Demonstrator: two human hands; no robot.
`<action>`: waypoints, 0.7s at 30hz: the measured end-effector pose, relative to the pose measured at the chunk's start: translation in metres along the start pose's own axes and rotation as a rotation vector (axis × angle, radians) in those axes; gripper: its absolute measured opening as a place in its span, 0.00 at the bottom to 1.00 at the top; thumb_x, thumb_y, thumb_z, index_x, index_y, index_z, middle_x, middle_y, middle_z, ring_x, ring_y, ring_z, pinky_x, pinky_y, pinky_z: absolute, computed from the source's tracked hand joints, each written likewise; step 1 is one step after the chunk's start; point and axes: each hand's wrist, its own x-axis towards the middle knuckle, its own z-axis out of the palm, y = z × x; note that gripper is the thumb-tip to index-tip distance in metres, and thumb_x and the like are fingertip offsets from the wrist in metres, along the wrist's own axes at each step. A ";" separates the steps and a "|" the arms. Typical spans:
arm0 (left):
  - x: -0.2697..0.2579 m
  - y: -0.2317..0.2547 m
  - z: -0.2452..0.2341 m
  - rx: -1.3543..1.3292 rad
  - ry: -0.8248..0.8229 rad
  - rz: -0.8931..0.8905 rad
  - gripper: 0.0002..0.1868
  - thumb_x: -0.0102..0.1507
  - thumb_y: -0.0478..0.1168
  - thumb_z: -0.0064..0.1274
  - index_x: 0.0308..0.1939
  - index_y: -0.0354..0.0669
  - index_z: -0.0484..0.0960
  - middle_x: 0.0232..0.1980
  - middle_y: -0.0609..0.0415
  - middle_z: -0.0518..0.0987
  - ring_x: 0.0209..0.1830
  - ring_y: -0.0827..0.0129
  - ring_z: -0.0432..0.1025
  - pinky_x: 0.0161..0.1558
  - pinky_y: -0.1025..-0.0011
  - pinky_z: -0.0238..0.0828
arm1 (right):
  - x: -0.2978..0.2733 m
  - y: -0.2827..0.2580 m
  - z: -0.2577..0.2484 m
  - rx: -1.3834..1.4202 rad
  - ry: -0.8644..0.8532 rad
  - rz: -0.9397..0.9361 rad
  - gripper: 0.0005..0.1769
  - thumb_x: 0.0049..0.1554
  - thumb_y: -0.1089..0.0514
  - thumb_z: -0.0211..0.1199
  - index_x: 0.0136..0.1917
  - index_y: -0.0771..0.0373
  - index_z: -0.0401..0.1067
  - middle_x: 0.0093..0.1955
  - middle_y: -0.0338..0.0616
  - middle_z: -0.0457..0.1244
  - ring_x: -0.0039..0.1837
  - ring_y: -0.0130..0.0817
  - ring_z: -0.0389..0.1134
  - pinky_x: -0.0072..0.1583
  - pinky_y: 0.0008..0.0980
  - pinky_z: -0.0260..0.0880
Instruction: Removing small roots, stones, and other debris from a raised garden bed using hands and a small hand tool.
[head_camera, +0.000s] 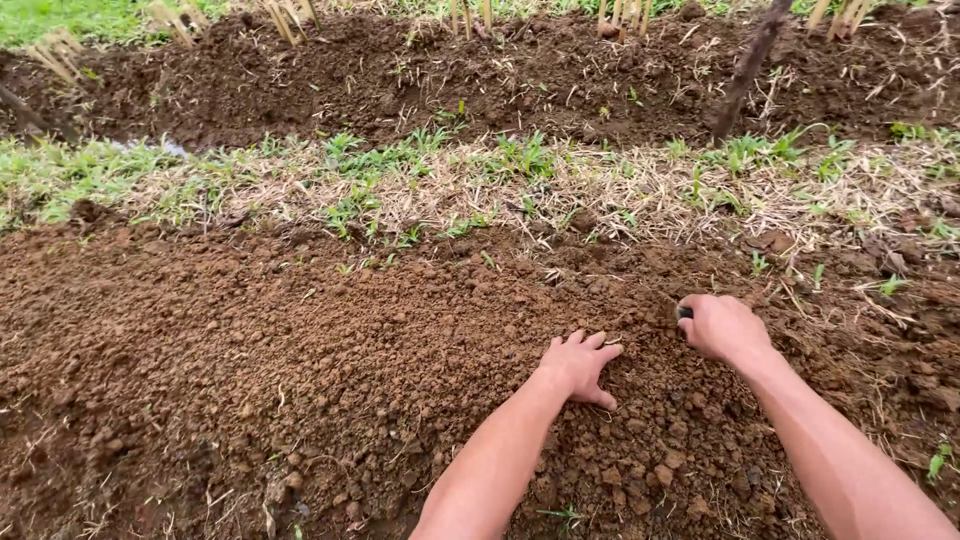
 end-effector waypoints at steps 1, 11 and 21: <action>0.000 -0.001 -0.001 0.011 0.022 0.035 0.59 0.62 0.72 0.70 0.94 0.70 0.61 0.97 0.54 0.61 0.96 0.41 0.54 0.86 0.31 0.58 | -0.018 -0.008 -0.018 0.009 0.007 0.021 0.22 0.73 0.48 0.64 0.77 0.47 0.87 0.67 0.62 0.80 0.73 0.58 0.82 0.74 0.61 0.82; -0.044 -0.081 -0.018 -0.077 -0.010 -0.070 0.37 0.72 0.55 0.67 0.82 0.52 0.77 0.77 0.48 0.80 0.71 0.55 0.79 0.69 0.53 0.87 | -0.095 -0.097 -0.107 -0.078 -0.284 -0.083 0.22 0.76 0.42 0.65 0.80 0.36 0.81 0.34 0.30 0.71 0.31 0.20 0.54 0.37 0.21 0.54; -0.065 -0.209 0.043 -0.133 0.275 -0.169 0.22 0.75 0.50 0.64 0.73 0.57 0.87 0.65 0.42 0.84 0.70 0.39 0.82 0.71 0.42 0.85 | -0.042 -0.138 0.033 -0.156 -0.079 -0.375 0.18 0.69 0.43 0.64 0.64 0.42 0.90 0.57 0.51 0.81 0.65 0.56 0.83 0.67 0.59 0.85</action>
